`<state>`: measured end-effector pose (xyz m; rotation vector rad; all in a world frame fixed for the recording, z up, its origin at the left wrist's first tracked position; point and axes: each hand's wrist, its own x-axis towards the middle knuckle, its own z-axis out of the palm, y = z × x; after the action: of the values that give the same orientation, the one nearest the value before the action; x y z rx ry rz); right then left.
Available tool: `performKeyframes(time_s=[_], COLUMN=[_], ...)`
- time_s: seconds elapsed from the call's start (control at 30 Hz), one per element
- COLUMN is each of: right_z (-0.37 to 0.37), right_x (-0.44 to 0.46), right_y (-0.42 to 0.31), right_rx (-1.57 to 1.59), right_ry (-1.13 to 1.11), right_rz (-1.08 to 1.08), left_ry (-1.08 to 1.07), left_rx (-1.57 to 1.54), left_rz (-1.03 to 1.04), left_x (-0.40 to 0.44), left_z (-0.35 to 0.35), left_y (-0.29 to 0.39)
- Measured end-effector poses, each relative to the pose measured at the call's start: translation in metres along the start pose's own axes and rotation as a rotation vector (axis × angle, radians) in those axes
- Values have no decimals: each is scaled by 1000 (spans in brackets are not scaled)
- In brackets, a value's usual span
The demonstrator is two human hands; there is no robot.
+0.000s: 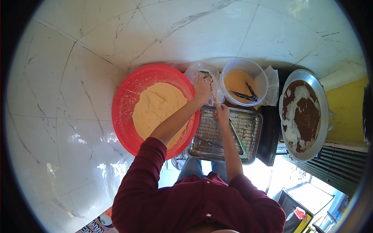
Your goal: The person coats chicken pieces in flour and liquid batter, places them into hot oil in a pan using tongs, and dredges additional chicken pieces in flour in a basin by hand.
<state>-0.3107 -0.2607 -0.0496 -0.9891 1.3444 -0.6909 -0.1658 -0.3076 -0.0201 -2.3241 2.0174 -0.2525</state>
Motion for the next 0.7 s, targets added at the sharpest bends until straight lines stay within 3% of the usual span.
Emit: performKeyframes(time_s=[0.17, 0.23, 0.33, 0.47, 0.53, 0.63, 0.7], right_z=[-2, -2, -2, -4, -4, -4, -4], right_x=[-9, -6, -6, -7, -13, -17, -18], right_y=[-10, -2, 4, 6, -4, -8, -10], right_rx=[30, 31, 42, 75, 72, 62, 54], right_ry=[-54, -53, -46, -62, -51, -44, -56], right_rz=[82, 93, 113, 126, 133, 109, 69], left_ry=[-69, -347, -473, -351, -102, 60, -54], left_rx=[107, 109, 119, 55, -156, -237, -276], left_rz=[-72, -110, -169, -176, -166, -132, -159], left_x=[2, 4, 4, 2, -5, -20, -27], left_z=[12, 4, 0, 1, -11, -45, -78], left_y=[15, 17, 17, 11, 5, -4, -13])
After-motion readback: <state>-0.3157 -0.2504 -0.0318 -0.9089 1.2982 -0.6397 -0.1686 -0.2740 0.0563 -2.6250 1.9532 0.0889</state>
